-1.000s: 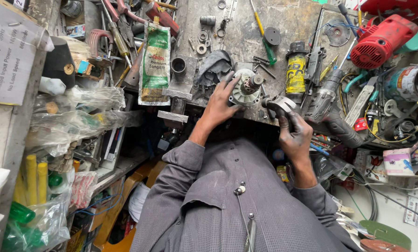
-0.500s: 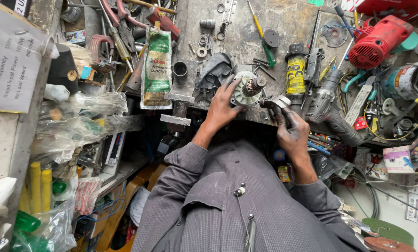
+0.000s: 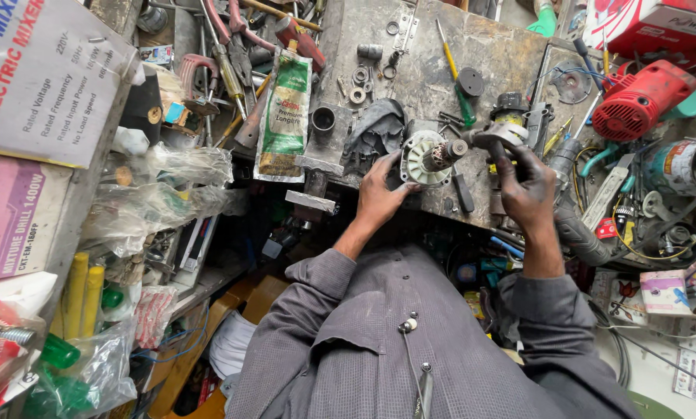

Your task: The person handles a disassembled small electric motor on a cluttered workbench, fitting the armature into its housing and applying grease from a sachet. They then place the red motor body onto the housing, align it, and work on fastening the two halves together by hand.

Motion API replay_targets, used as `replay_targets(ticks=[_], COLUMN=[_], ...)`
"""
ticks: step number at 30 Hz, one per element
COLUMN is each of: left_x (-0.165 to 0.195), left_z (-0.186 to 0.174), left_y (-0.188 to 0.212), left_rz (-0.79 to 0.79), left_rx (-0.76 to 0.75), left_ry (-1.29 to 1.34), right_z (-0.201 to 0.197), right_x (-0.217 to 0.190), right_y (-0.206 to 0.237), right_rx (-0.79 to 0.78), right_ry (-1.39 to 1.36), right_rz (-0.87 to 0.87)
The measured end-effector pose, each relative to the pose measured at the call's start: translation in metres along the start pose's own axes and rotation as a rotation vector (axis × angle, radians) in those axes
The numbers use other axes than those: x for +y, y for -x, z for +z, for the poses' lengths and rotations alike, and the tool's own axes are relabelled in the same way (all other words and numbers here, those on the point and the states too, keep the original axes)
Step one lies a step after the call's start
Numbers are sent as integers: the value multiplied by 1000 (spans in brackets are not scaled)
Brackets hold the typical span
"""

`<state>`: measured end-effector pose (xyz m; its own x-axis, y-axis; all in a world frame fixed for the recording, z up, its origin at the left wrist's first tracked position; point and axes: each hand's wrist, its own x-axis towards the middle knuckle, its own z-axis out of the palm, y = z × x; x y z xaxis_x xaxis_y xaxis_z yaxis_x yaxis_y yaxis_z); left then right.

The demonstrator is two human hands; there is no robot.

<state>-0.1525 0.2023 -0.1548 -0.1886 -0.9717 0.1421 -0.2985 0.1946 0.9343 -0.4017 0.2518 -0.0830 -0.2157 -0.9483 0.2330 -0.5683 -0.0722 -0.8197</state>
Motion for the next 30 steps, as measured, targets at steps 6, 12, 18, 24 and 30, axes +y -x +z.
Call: replay_targets(ticks=[6, 12, 18, 24, 30], left_x=[6, 7, 8, 5, 1], left_z=[2, 2, 3, 4, 6], left_y=[1, 3, 3, 2, 2], left_rz=[5, -31, -57, -22, -54], left_rx=[19, 17, 8, 2, 10], left_ry=[-27, -68, -84, -95, -118], right_z=[16, 34, 32, 34, 30], right_x=[9, 16, 19, 30, 32], right_y=[-56, -77, -76, -67, -59], right_rx=[-115, -305, -251, -226, -140], right_ry=[78, 132, 68, 160, 100], right_rz=[-116, -152, -107, -180, -131])
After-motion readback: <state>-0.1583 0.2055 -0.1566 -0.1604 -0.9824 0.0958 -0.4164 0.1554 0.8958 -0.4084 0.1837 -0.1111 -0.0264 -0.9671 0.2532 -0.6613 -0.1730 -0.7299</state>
